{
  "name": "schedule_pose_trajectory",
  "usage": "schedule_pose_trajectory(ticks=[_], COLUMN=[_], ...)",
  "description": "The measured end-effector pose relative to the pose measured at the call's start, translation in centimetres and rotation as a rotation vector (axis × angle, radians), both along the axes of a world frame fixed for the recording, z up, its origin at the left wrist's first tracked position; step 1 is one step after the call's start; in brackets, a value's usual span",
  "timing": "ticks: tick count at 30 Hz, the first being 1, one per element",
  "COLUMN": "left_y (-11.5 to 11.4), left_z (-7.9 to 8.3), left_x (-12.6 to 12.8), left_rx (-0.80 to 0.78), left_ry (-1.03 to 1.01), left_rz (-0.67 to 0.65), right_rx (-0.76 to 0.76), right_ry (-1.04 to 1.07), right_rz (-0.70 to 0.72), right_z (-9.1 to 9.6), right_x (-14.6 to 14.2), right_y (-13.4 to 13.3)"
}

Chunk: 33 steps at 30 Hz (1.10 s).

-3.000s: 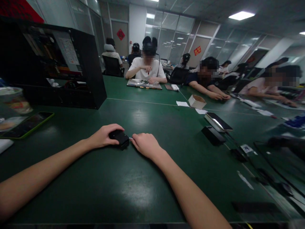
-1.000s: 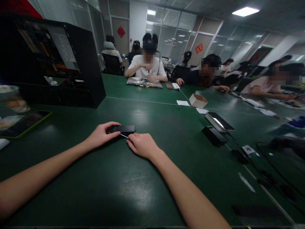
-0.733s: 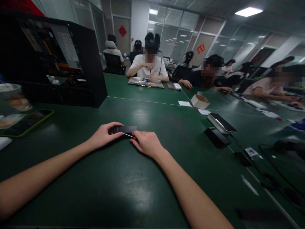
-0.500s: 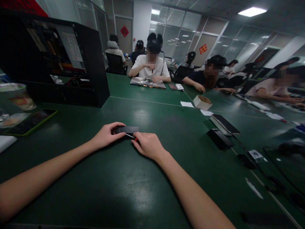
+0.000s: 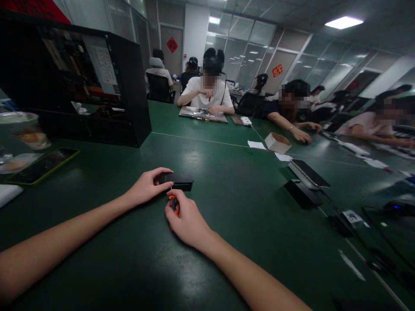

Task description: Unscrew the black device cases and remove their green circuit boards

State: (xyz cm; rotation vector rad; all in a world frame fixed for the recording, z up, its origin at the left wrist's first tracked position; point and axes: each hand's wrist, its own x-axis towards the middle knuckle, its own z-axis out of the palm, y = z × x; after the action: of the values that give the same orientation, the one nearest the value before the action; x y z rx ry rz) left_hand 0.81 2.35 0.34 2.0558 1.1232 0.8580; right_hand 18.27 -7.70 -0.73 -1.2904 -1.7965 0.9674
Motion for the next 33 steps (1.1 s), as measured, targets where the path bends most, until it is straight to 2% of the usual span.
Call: schedule_pose_trajectory(ticks=[4,8,14,33], left_y=[0.0,0.0,0.1,0.2], left_z=[0.0,-0.1,-0.3,-0.6], left_x=[0.1,0.2,0.2,0.1], left_rx=[-0.035,-0.056,-0.012,-0.036], left_ry=[-0.019,-0.050,-0.044,-0.101], left_rz=[-0.012,-0.021,-0.025,-0.030], right_rx=[-0.246,-0.337,-0.360,-0.226], right_ry=[0.461,0.650,0.681,0.620], right_rz=[0.029,0.017,0.018,-0.025], right_z=[-1.1,-1.4,-1.2,-1.6], right_x=[-0.1,0.1,-0.2,-0.1], right_y=[0.9,1.5,1.3,1.4])
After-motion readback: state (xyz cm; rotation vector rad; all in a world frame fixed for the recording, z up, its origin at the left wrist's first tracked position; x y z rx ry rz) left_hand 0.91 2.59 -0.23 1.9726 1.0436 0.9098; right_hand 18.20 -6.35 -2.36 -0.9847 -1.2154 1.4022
